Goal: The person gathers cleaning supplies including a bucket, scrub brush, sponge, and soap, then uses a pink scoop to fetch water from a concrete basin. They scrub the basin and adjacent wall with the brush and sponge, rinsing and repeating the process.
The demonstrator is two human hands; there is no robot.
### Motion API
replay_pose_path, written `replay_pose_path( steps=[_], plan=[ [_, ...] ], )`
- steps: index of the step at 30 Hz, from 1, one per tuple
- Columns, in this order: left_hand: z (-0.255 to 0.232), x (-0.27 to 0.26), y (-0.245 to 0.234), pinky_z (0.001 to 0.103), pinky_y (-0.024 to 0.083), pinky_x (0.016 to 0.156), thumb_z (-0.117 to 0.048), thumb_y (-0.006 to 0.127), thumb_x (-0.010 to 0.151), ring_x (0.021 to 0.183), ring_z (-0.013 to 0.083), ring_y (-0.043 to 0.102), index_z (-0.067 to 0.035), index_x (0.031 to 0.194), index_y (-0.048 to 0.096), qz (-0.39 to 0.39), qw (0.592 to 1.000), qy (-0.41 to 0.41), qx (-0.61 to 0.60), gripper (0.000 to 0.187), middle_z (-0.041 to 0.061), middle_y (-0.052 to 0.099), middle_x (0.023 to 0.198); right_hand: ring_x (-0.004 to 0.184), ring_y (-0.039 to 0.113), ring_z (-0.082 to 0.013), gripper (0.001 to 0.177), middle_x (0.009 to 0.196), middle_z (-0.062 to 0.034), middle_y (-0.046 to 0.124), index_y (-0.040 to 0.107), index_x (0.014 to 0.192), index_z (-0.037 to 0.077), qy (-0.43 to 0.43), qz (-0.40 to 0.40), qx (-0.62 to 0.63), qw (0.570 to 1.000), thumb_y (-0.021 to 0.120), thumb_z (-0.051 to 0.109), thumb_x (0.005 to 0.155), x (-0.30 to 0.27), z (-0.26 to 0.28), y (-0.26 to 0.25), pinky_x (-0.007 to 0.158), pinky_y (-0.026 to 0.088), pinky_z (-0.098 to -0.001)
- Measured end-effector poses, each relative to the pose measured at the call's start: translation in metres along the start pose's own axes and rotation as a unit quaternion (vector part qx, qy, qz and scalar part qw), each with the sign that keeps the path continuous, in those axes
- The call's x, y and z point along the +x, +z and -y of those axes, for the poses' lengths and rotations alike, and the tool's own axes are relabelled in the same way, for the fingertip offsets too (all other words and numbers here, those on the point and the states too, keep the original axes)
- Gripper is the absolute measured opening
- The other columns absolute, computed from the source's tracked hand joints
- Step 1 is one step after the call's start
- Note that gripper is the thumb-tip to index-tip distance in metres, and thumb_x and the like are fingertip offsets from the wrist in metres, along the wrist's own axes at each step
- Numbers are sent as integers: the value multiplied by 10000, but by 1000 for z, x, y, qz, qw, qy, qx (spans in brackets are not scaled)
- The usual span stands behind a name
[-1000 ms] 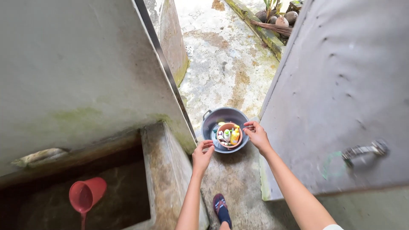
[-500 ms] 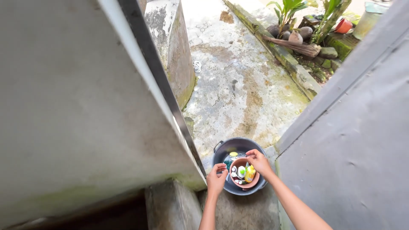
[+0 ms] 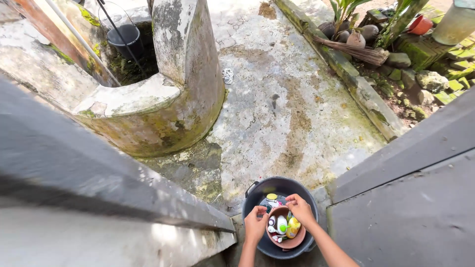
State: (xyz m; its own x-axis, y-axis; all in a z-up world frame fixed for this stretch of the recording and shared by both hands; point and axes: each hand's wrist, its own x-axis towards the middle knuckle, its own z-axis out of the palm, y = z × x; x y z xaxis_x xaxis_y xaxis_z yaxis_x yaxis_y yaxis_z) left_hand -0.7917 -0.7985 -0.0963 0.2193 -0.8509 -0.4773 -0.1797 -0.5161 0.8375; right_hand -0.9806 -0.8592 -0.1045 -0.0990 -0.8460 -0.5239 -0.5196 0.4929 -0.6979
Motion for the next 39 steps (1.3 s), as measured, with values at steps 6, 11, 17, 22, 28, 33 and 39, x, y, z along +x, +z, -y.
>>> replay_pose_path(
  steps=[6,11,17,22,28,33,39],
  plan=[
    [88,114,50,301,558,865,-161,635,837,809,126,704,-213,1015,743,-19,998,32,50,214,-34,768,1009,906,715,-139,166,981,33,782,720,1056,208,-21,-13,-27,999,602,227,941,114,-56,30,869,512,-306],
    [160,198,83,373,536,906,-148,600,903,952,176,663,-219,1087,721,-14,995,39,87,232,21,655,1136,801,661,-125,149,959,23,751,698,1074,177,-50,-19,-28,998,611,174,953,210,-111,68,842,519,-297],
    [264,280,126,429,516,911,-124,550,940,1081,234,615,-215,1128,678,-2,995,44,89,245,59,573,1219,889,660,-149,230,1056,1,693,667,1143,186,-80,19,-98,992,716,151,921,314,-192,140,843,533,-337],
    [342,334,156,466,564,1000,-57,592,891,1219,330,638,-216,1132,665,17,992,44,121,297,71,605,1235,1050,745,-289,315,1026,-67,786,717,1126,224,-121,31,-206,970,767,219,815,404,-273,207,901,586,-418],
    [447,410,206,482,558,1063,-68,706,836,1282,415,580,-311,1347,488,77,961,70,255,606,100,424,1401,1287,626,-329,511,1260,-100,729,656,1328,306,-92,247,-403,876,724,454,843,452,-294,250,1114,495,-461],
    [482,439,231,600,547,1030,-163,818,775,1306,583,451,-223,1450,407,110,922,103,357,792,259,206,1535,1306,587,-430,609,1442,-253,582,573,1470,304,-58,310,-443,839,714,438,893,504,-317,271,941,595,-507],
    [524,463,254,547,555,904,-144,779,877,1188,445,523,-143,1389,440,103,880,131,445,614,167,456,1353,1331,549,-287,670,1595,-70,451,355,1592,330,10,333,-424,842,605,358,971,444,-252,232,991,506,-416]
  ],
)
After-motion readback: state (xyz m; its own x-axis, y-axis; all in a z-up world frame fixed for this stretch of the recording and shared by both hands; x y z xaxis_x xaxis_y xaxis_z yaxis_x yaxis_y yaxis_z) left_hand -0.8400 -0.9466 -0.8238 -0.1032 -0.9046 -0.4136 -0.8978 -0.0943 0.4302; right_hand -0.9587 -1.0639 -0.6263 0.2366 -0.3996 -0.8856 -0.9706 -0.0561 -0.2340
